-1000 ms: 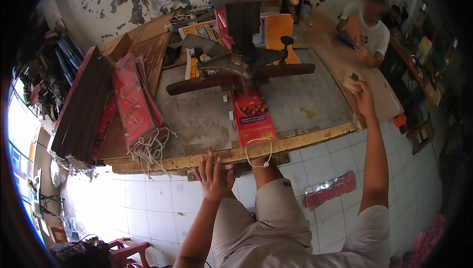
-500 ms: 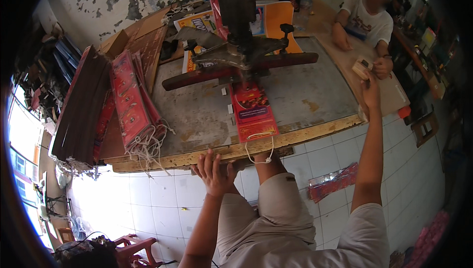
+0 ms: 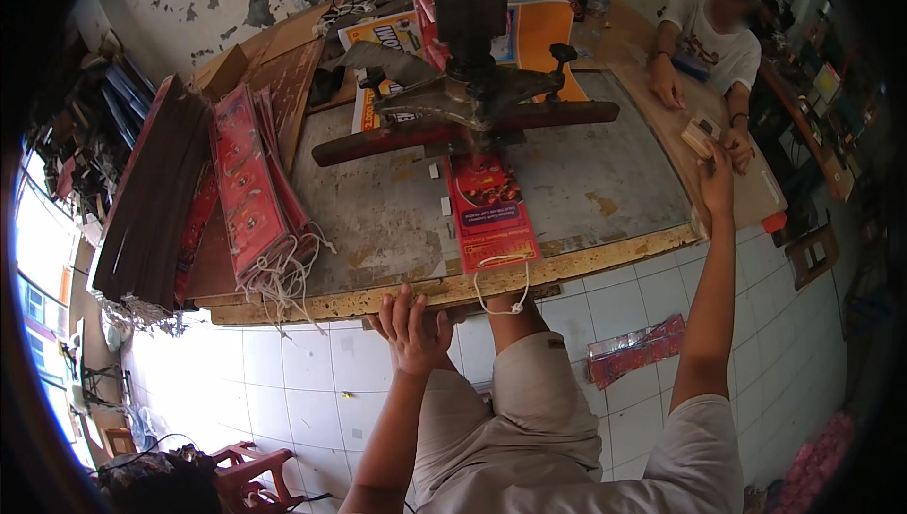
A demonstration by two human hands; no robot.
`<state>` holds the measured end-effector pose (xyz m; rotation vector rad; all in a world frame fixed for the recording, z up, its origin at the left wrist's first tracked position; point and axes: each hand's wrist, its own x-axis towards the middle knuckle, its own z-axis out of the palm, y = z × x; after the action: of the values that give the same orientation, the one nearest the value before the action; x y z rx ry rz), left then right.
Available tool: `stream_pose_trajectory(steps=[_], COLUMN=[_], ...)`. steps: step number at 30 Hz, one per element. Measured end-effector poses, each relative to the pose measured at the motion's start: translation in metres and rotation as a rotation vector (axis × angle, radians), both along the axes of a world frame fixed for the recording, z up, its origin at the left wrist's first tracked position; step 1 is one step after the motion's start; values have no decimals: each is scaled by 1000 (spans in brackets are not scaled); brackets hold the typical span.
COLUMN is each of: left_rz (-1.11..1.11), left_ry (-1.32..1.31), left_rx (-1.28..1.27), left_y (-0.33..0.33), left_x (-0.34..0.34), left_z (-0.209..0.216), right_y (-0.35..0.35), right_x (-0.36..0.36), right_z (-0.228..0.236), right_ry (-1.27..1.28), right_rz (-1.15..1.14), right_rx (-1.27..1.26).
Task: The person picks up a flat red cardboard sleeve from a stack, places it onto a metal alignment jig on a work table, and uses a small wooden block to press the sleeve into the jig before removing it.
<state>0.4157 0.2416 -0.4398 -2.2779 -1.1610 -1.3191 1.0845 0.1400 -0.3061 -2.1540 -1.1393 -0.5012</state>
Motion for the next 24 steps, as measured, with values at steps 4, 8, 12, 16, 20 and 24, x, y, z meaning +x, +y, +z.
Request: stream_pose_trajectory(steps=[4,8,12,16,20,24], left_rz=[-2,-31,-28,-36,-53,-69], left_ry=[-1,-43,-60,-76,-52,-45], left_rx=[11,13,-12,-8,-19,-41], left_y=[1,0,-4,-2,1,1], left_x=[3,7,1,4,6,5], left_z=[-1,-2,2,4,8,11], right_y=[-2,-9,6,20,43,60], right_x=[3,-38,-177,-312,-369,-368], right_z=[3,22,31,41,51,55], right_ry=[3,-117,115,36,28,1], right_rz=[-12,-28,278,859,955,975], right_rx=[1,-3,-13,-225,-315,-372])
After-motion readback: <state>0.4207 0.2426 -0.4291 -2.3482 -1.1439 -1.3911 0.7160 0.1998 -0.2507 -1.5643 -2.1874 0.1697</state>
